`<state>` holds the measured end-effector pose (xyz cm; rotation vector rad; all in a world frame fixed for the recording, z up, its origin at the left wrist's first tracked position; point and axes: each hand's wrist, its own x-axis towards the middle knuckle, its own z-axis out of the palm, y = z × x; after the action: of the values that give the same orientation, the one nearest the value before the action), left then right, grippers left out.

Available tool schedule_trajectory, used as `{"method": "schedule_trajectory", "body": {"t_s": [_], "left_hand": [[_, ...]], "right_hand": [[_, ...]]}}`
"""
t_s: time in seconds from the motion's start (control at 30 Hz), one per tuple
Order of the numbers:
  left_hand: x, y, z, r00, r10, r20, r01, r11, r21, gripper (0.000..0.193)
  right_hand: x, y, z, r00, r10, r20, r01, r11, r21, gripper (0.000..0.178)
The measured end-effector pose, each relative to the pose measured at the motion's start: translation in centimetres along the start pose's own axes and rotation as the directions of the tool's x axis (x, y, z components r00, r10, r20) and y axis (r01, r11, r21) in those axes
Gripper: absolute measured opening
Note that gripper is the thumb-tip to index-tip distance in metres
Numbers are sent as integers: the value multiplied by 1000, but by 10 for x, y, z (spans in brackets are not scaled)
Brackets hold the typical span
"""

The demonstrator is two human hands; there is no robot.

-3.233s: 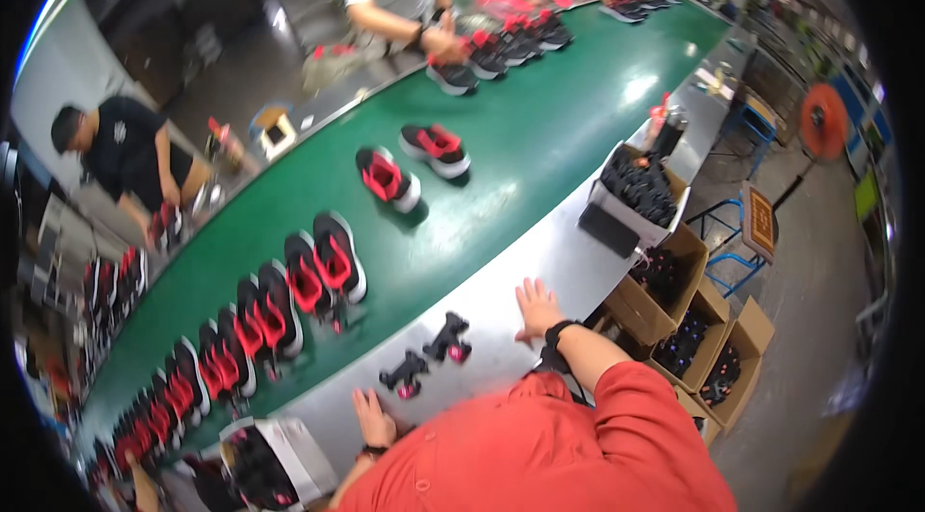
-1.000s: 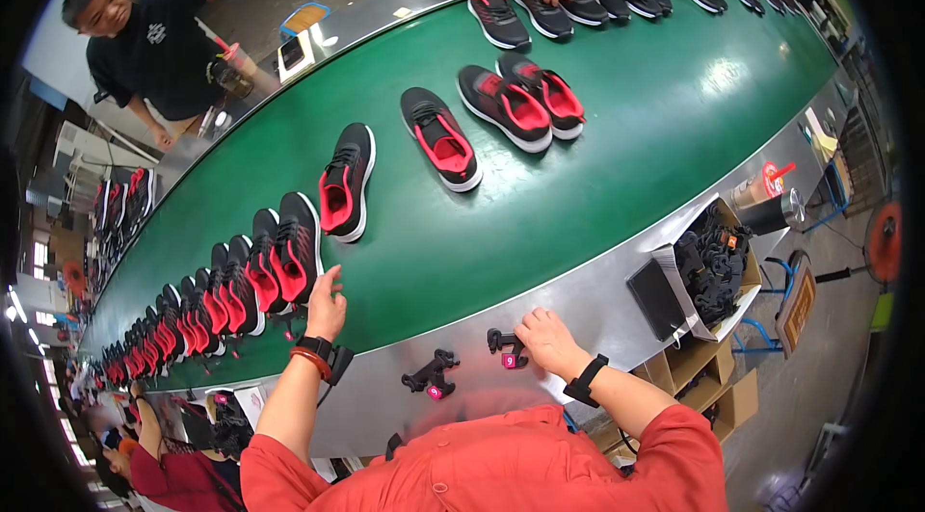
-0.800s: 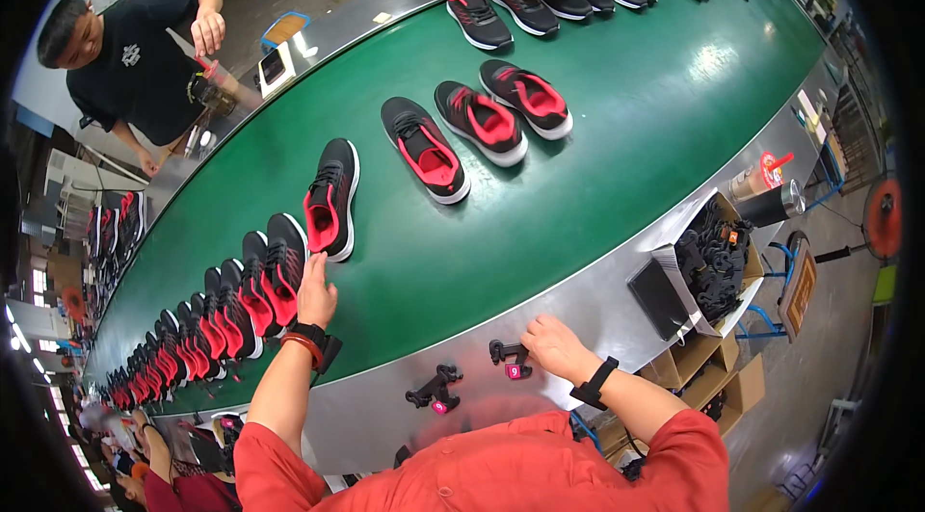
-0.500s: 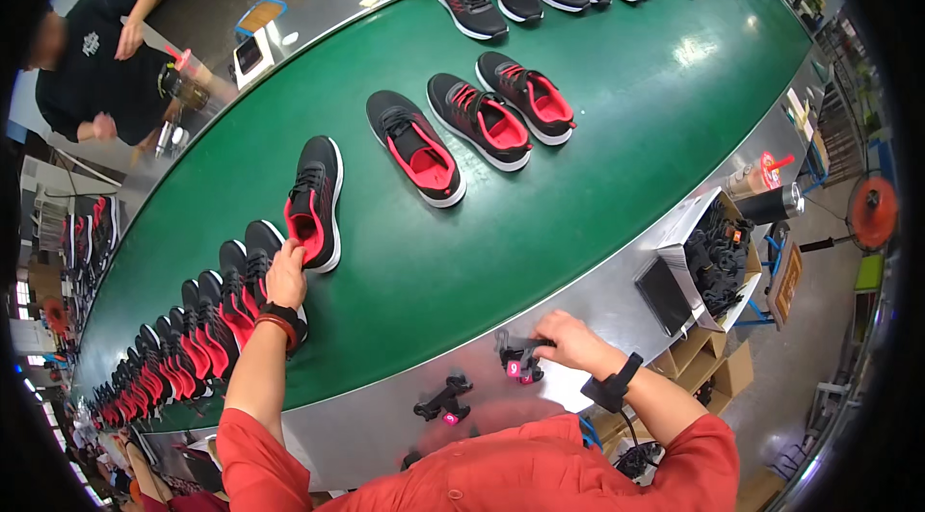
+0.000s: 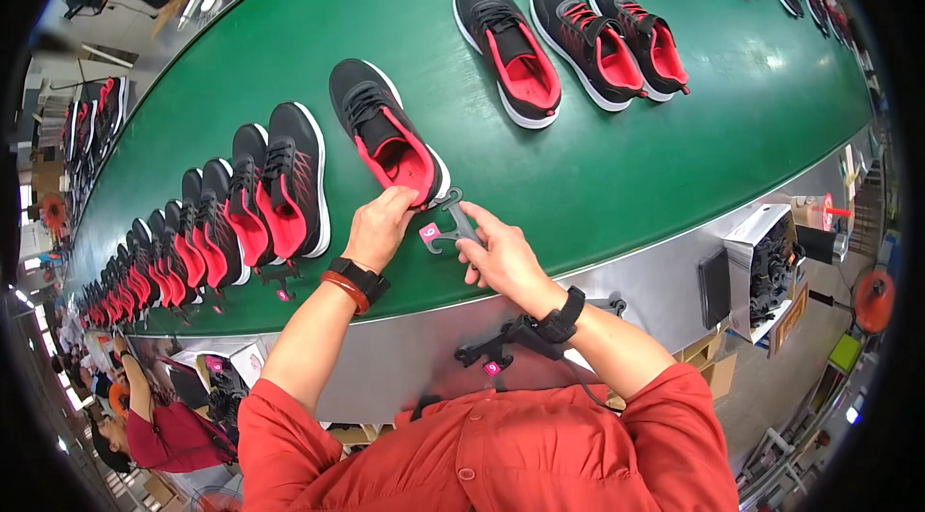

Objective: Insert shoe components or tags into shoes along an active assembly line conveyor belt.

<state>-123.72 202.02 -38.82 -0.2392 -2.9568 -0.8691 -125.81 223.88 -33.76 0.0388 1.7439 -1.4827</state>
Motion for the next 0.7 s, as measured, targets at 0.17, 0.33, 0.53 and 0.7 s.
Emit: {"method": "schedule_trajectory", "body": {"t_s": [0.17, 0.33, 0.53, 0.7], "left_hand": [[-4, -8, 4, 999, 44, 0, -44, 999, 19, 27], [-11, -8, 5, 998, 69, 14, -69, 995, 78, 27], [-16, -9, 8, 997, 73, 17, -74, 991, 107, 26], [-14, -14, 6, 995, 97, 3, -97, 989, 115, 27]], "right_hand": [[5, 12, 17, 1000, 26, 12, -27, 997, 79, 57], [2, 20, 21, 1000, 7, -20, -6, 998, 63, 57], [2, 25, 26, 1000, 17, 21, -18, 999, 28, 56], [21, 25, 2, 900, -308, 309, 433, 722, -540, 52]]}}
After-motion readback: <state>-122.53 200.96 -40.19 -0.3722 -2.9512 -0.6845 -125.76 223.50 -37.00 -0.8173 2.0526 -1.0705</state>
